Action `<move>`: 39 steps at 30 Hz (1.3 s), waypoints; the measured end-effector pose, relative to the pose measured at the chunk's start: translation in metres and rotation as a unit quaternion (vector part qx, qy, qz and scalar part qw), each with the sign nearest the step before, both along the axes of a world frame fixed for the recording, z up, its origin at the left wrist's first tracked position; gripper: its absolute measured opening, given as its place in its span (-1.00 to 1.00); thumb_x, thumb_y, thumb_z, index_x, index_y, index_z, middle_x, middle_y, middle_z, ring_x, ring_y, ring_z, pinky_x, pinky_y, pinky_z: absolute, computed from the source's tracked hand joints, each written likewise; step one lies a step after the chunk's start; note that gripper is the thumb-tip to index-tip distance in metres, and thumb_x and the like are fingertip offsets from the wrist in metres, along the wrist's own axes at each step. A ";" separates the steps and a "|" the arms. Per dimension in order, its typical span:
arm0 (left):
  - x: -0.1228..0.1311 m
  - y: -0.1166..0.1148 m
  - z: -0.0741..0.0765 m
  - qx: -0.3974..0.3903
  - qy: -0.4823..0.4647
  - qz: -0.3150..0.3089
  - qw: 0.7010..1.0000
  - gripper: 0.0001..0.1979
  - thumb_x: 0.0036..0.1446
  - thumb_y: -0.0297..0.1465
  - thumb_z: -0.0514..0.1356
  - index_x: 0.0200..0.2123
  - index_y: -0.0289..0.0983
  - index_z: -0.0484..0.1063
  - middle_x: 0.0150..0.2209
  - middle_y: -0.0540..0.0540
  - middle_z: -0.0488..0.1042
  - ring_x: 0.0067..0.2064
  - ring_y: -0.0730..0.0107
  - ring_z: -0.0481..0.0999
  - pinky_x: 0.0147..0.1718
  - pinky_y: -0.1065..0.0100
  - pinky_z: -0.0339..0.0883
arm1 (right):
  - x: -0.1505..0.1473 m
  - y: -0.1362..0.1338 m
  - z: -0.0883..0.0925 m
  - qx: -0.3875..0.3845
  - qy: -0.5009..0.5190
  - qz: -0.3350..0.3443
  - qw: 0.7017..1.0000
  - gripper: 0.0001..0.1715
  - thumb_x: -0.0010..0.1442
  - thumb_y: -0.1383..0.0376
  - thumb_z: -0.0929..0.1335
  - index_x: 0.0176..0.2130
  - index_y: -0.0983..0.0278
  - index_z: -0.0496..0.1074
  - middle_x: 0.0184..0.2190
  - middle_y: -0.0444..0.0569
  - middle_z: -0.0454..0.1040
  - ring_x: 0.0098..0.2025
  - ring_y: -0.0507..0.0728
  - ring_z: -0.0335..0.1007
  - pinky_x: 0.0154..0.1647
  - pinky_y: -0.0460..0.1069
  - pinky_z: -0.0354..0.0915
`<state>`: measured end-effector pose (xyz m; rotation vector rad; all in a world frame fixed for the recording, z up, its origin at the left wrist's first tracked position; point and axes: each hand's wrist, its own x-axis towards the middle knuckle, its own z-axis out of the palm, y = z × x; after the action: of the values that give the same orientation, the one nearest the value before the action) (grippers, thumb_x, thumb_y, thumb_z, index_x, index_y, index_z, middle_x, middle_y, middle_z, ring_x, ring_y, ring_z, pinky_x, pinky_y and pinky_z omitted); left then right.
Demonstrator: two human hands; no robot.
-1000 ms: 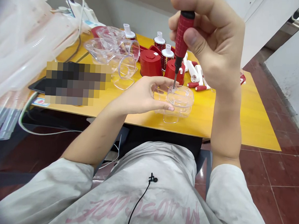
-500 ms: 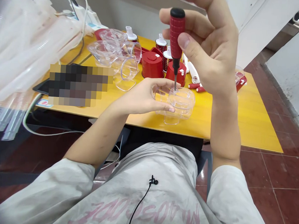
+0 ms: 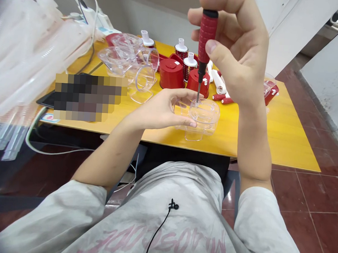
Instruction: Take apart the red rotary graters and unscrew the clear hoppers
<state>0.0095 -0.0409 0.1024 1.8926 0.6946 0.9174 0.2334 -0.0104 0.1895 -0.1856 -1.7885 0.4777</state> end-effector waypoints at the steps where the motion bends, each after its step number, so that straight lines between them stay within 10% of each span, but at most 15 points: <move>1: 0.000 0.000 0.000 0.003 -0.001 0.000 1.000 -0.11 -0.01 -0.14 0.75 0.34 -0.34 0.70 0.32 -0.35 0.76 0.30 -0.13 0.76 0.45 -0.11 0.60 | 0.000 -0.002 0.001 0.000 0.000 -0.029 1.000 -0.61 0.40 0.09 0.59 0.19 -0.09 0.73 0.11 -0.30 0.69 0.28 0.07 0.70 0.28 -0.02 0.78; 6: 0.001 0.001 -0.001 0.002 0.000 0.006 1.000 -0.12 -0.03 -0.14 0.75 0.33 -0.32 0.70 0.32 -0.34 0.76 0.29 -0.12 0.76 0.45 -0.10 0.60 | -0.004 -0.011 0.005 0.018 0.018 -0.120 0.992 -0.61 0.27 0.01 0.75 0.06 -0.19 0.78 0.00 -0.26 0.59 0.07 0.02 0.60 -0.13 -0.27 0.67; 12: 0.001 0.001 0.000 0.001 -0.007 0.004 1.000 -0.11 -0.06 -0.14 0.76 0.32 -0.31 0.72 0.31 -0.35 0.77 0.30 -0.16 0.76 0.46 -0.13 0.59 | -0.009 -0.005 -0.004 -0.074 0.054 0.006 0.996 -0.61 0.38 0.14 0.55 0.18 -0.02 0.71 0.22 -0.17 0.71 0.42 0.25 0.69 0.39 0.17 0.80; 18: 0.001 0.000 0.000 -0.002 -0.004 0.004 1.000 -0.10 -0.04 -0.16 0.75 0.35 -0.34 0.70 0.32 -0.38 0.76 0.32 -0.19 0.75 0.49 -0.17 0.56 | -0.005 0.003 -0.003 0.037 0.049 -0.139 0.988 -0.58 0.26 -0.13 0.69 0.05 -0.16 0.77 0.00 -0.23 0.62 0.02 0.09 0.58 -0.02 -0.07 0.73; 24: 0.001 0.000 0.001 -0.006 -0.002 0.005 1.000 -0.09 -0.05 -0.17 0.75 0.36 -0.33 0.70 0.33 -0.37 0.75 0.33 -0.18 0.75 0.49 -0.15 0.57 | -0.006 0.007 -0.008 -0.037 0.081 0.013 0.996 -0.50 0.33 -0.02 0.54 0.22 -0.12 0.71 0.23 -0.27 0.74 0.17 0.18 0.78 0.29 0.15 0.82; 31: 0.002 0.001 -0.001 0.001 -0.007 0.002 1.000 -0.10 -0.04 -0.16 0.76 0.35 -0.35 0.71 0.35 -0.40 0.74 0.35 -0.21 0.74 0.51 -0.18 0.55 | -0.005 -0.007 0.001 0.002 0.031 -0.161 0.986 -0.57 0.21 0.09 0.71 0.07 -0.22 0.79 0.07 -0.31 0.66 0.01 0.08 0.61 -0.02 -0.13 0.72; 39: 0.001 0.001 -0.001 0.002 -0.009 0.003 1.000 -0.10 -0.05 -0.16 0.76 0.34 -0.32 0.71 0.33 -0.38 0.75 0.33 -0.21 0.75 0.50 -0.20 0.56 | -0.003 -0.007 -0.007 -0.043 0.055 -0.050 0.996 -0.58 0.34 0.06 0.60 0.17 -0.15 0.74 0.20 -0.27 0.66 0.19 0.16 0.74 0.30 0.09 0.80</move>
<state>0.0109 -0.0400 0.1013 1.8855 0.6893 0.9395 0.2300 -0.0179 0.1822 -0.3017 -1.6432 0.4857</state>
